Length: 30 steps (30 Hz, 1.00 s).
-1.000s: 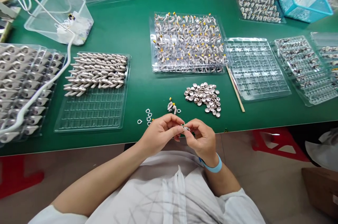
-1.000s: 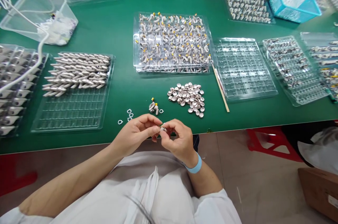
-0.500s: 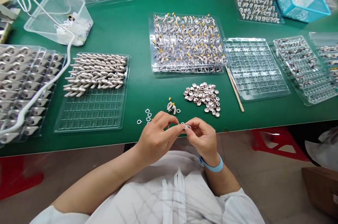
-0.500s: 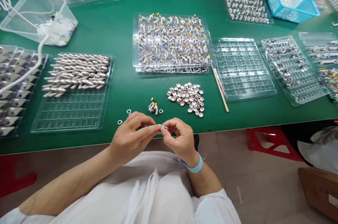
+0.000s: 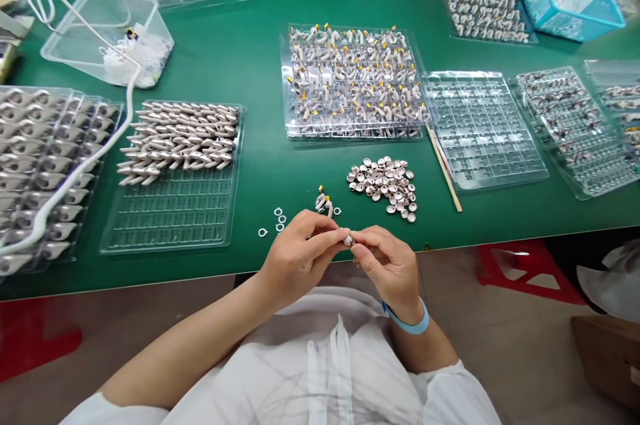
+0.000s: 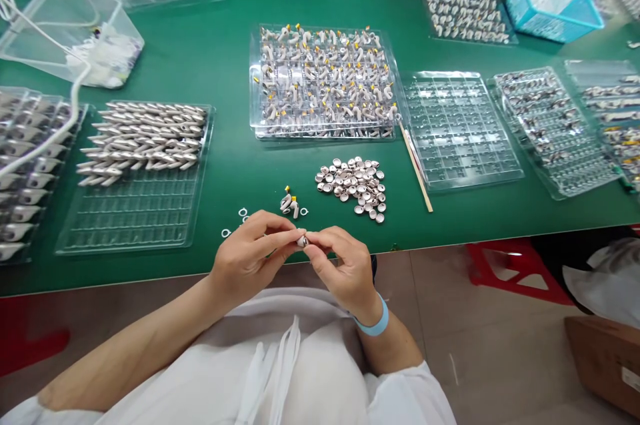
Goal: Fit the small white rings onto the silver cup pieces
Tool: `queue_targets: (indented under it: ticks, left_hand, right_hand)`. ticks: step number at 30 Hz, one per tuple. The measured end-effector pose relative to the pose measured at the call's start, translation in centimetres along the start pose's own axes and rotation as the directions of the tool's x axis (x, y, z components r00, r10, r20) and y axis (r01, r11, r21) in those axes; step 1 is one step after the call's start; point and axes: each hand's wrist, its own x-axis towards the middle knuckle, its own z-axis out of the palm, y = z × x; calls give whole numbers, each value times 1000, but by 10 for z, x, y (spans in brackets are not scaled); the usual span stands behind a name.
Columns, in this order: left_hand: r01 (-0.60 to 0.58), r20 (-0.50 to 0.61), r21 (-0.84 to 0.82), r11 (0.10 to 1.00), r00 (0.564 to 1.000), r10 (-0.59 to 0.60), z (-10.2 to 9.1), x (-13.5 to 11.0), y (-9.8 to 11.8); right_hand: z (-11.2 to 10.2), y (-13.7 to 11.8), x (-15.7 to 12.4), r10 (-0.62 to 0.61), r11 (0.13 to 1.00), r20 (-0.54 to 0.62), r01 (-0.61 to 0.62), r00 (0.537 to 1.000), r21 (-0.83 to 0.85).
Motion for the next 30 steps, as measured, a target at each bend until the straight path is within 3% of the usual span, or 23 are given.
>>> queue_targets:
  ticks: [8,19,30]
  left_hand:
    - [-8,4,-143,990,1000,9,1,0,0]
    - [-34,-4,-133,991,999,34,-1,-3,-1]
    - [-66,27,-129,989,997,70,-4,-2,-2]
  right_hand:
    - [3,-4,0,143,983,27,-145,989,108]
    - [9,2,-4,259,891,59,-262,964,370]
    - [9,7,-5,289,882,55,-288,956,373]
